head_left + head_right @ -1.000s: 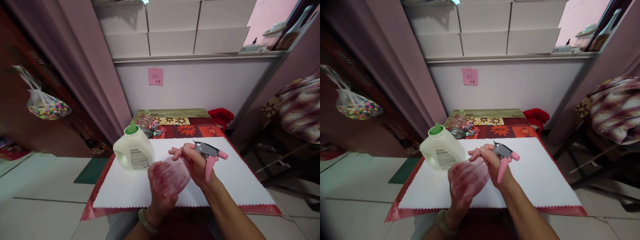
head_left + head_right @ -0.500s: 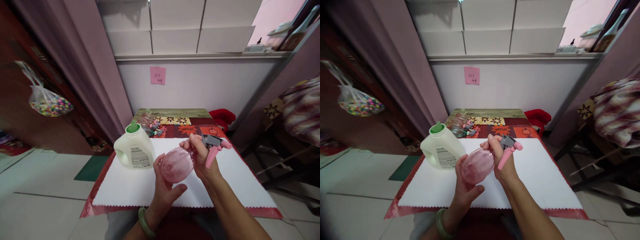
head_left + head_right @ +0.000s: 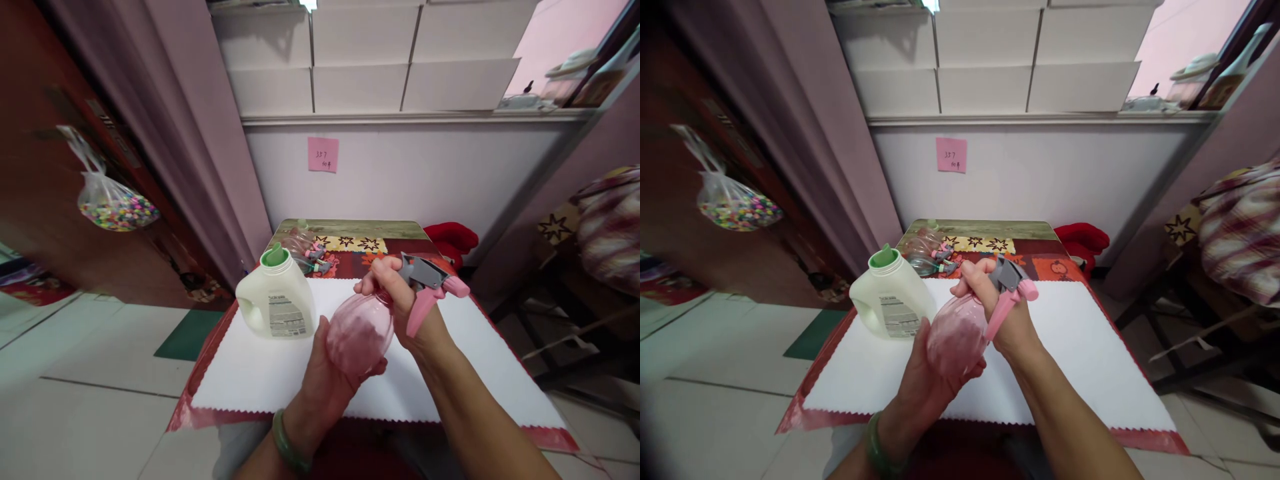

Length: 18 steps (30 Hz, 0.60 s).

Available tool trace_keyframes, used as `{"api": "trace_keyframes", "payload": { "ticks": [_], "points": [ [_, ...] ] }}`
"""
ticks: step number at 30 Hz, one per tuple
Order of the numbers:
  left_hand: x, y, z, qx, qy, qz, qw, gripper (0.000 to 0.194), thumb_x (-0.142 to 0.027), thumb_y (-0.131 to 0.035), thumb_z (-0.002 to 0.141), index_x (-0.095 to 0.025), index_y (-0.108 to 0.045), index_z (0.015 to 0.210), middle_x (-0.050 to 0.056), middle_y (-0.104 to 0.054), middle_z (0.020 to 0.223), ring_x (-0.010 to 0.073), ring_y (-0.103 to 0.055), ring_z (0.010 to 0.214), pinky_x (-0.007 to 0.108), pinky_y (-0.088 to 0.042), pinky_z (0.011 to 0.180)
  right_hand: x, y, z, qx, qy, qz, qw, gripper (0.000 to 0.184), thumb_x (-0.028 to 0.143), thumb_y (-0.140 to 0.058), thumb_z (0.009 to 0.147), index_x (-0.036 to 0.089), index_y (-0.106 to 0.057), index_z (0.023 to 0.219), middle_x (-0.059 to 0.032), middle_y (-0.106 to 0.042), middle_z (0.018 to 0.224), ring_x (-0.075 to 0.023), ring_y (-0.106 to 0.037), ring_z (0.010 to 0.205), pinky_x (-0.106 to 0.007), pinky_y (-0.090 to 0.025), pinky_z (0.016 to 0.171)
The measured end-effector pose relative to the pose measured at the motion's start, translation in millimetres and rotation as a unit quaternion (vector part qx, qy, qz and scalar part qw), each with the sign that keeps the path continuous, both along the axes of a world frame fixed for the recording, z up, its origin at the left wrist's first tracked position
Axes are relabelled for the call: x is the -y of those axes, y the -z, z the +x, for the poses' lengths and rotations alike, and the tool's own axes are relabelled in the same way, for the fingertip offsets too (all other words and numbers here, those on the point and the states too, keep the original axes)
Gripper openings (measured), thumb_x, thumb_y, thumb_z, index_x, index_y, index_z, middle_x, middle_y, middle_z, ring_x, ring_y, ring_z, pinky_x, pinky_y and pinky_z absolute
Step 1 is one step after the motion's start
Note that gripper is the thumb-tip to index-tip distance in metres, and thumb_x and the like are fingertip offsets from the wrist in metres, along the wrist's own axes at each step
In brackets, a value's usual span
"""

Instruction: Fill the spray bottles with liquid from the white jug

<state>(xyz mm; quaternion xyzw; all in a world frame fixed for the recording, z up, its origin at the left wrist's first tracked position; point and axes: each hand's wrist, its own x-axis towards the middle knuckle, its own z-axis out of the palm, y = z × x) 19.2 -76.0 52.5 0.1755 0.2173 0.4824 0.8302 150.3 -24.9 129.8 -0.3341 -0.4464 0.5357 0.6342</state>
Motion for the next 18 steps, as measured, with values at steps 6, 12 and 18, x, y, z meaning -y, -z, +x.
{"api": "trace_keyframes", "payload": {
  "ticks": [6, 12, 18],
  "points": [
    [4.7, 5.0, -7.5, 0.016, -0.047, 0.072, 0.996, 0.083, -0.067, -0.082, 0.071, -0.018, -0.066, 0.136, 0.017, -0.071, 0.123, 0.0229, -0.069, 0.088, 0.027, -0.055, 0.065, -1.9, -2.3, -3.8, -0.014, 0.066, 0.023, 0.997, 0.036, 0.053, -0.078, 0.083, 0.022, -0.064, 0.068, 0.0010, -0.067, 0.065, -0.0179, -0.067, 0.069, -0.036, -0.055, 0.080],
    [4.6, 15.2, -20.2, -0.012, -0.069, 0.062, 0.996, 0.074, -0.050, -0.088, 0.072, -0.027, -0.064, 0.138, 0.013, -0.068, 0.130, 0.0210, -0.067, 0.090, 0.023, -0.052, 0.064, -5.9, -17.9, 5.0, -0.011, 0.133, 0.054, 0.990, 0.037, 0.054, -0.078, 0.081, 0.023, -0.064, 0.071, -0.0004, -0.072, 0.071, -0.0193, -0.072, 0.075, -0.037, -0.056, 0.085],
    [5.2, 29.5, -32.2, -0.023, -0.102, 0.002, 0.994, 0.070, -0.059, -0.086, 0.071, -0.018, -0.070, 0.125, 0.014, -0.072, 0.116, 0.0192, -0.068, 0.080, 0.023, -0.052, 0.059, -2.7, -25.4, 16.0, -0.069, 0.169, 0.096, 0.978, 0.050, 0.061, -0.078, 0.079, 0.023, -0.052, 0.061, 0.0024, -0.067, 0.064, -0.0189, -0.072, 0.073, -0.040, -0.056, 0.088]
  ]
}}
